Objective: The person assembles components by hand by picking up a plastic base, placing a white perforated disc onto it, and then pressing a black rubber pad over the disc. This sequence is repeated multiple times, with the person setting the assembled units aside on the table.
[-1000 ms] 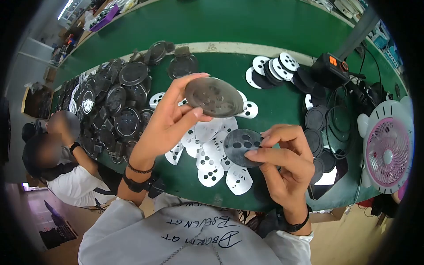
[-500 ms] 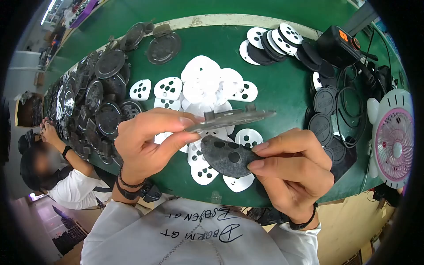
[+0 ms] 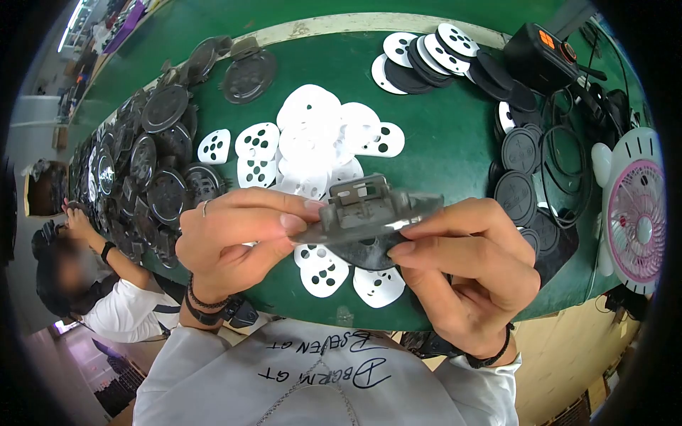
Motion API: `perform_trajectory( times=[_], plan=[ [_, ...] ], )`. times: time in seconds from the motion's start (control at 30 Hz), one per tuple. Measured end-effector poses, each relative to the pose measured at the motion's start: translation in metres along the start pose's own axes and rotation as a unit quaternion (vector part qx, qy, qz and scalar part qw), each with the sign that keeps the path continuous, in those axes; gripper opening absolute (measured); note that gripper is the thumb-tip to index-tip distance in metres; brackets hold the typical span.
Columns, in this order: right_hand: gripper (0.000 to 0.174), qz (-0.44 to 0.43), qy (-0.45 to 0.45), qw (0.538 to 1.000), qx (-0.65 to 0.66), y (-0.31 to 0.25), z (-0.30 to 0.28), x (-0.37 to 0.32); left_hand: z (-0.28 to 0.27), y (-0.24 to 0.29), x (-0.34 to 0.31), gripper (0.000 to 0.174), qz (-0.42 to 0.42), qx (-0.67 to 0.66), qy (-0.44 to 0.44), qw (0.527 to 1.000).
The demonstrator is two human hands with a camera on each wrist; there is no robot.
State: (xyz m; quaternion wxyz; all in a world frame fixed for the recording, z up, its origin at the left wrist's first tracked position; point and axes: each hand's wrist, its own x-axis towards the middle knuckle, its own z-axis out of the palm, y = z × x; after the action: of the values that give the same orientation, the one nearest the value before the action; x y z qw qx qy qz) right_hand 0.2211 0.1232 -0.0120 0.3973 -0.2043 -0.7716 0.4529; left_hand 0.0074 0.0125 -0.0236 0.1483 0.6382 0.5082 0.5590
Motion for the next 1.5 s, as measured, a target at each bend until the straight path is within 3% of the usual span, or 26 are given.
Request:
perform_trajectory(
  times=[0.2, 0.27, 0.33, 0.4, 0.53, 0.63, 0.73, 0.8, 0.83, 0.93, 1.0, 1.07, 1.13, 1.17, 1.23, 1.27, 1.3, 1.4, 1.43, 1.47, 1.5],
  plan=[
    [0.024, -0.011, 0.039, 0.999, -0.025, 0.001, 0.009, -0.002, 0.000, 0.007, -0.004, 0.033, -0.051, 0.036, -0.012, 0.998],
    [0.025, 0.086, 0.063, 0.994, -0.023, -0.006, 0.009, -0.004, 0.004, 0.010, -0.006, 0.032, -0.120, -0.020, 0.007, 0.993],
    [0.029, 0.047, 0.051, 0.997, -0.017, 0.000, 0.008, -0.004, 0.008, 0.009, -0.009, 0.033, -0.146, -0.055, 0.018, 0.988],
    [0.033, 0.109, 0.101, 0.988, 0.042, -0.002, 0.012, -0.004, 0.010, 0.009, -0.011, 0.034, -0.172, -0.089, 0.031, 0.981],
    [0.036, 0.148, 0.139, 0.977, 0.063, -0.001, 0.012, -0.006, 0.012, 0.009, -0.012, 0.035, -0.173, -0.092, 0.013, 0.981],
    [0.036, 0.099, 0.093, 0.990, -0.048, 0.007, 0.005, 0.001, 0.013, 0.010, -0.012, 0.033, -0.192, -0.110, 0.012, 0.975],
    [0.041, 0.157, 0.089, 0.979, -0.097, 0.006, 0.005, 0.008, 0.018, 0.009, -0.011, 0.031, -0.247, -0.173, 0.048, 0.952],
    [0.042, 0.184, 0.076, 0.978, 0.067, 0.006, 0.012, 0.008, 0.019, 0.010, -0.009, 0.030, -0.275, -0.208, 0.074, 0.936],
    [0.038, 0.193, 0.039, 0.977, 0.080, 0.007, 0.010, 0.005, 0.018, 0.012, -0.007, 0.029, -0.316, -0.219, 0.070, 0.920],
    [0.031, 0.232, 0.080, 0.966, 0.082, 0.005, 0.007, 0.010, 0.021, 0.006, 0.002, 0.026, -0.373, -0.263, 0.107, 0.883],
    [0.024, 0.160, 0.152, 0.975, 0.006, 0.020, -0.009, 0.018, 0.015, -0.007, 0.024, 0.027, -0.366, -0.222, 0.131, 0.894],
    [0.026, 0.153, 0.191, 0.956, -0.162, 0.024, -0.034, 0.028, 0.006, -0.029, 0.055, 0.031, -0.322, -0.244, 0.173, 0.898],
    [0.034, 0.120, 0.166, 0.899, -0.388, 0.045, -0.061, 0.023, -0.001, -0.061, 0.094, 0.041, -0.282, -0.273, 0.205, 0.896],
    [0.043, 0.134, 0.149, 0.890, -0.410, 0.051, -0.069, 0.018, -0.003, -0.073, 0.099, 0.041, -0.274, -0.274, 0.208, 0.898],
    [0.044, 0.153, 0.113, 0.872, -0.451, 0.049, -0.068, 0.014, -0.006, -0.085, 0.105, 0.046, -0.309, -0.281, 0.232, 0.878],
    [0.046, 0.177, 0.075, 0.851, -0.488, 0.049, -0.066, 0.013, 0.000, -0.081, 0.094, 0.045, -0.293, -0.247, 0.229, 0.895],
    [0.042, 0.126, 0.086, 0.844, -0.513, 0.052, -0.064, 0.012, 0.004, -0.074, 0.081, 0.043, -0.292, -0.237, 0.214, 0.902],
    [0.037, 0.170, 0.092, 0.862, -0.468, 0.057, -0.060, 0.016, 0.010, -0.051, 0.047, 0.040, -0.282, -0.191, 0.172, 0.924],
    [0.027, 0.099, 0.143, 0.883, -0.436, 0.056, -0.061, 0.017, 0.009, -0.045, 0.037, 0.039, -0.253, -0.175, 0.147, 0.940],
    [0.027, 0.091, 0.143, 0.883, -0.437, 0.051, -0.058, 0.020, 0.009, -0.040, 0.030, 0.041, -0.229, -0.183, 0.102, 0.951],
    [0.024, 0.107, 0.170, 0.954, -0.222, 0.044, -0.051, 0.023, 0.008, -0.035, 0.023, 0.043, -0.205, -0.190, 0.056, 0.959]
  ],
)
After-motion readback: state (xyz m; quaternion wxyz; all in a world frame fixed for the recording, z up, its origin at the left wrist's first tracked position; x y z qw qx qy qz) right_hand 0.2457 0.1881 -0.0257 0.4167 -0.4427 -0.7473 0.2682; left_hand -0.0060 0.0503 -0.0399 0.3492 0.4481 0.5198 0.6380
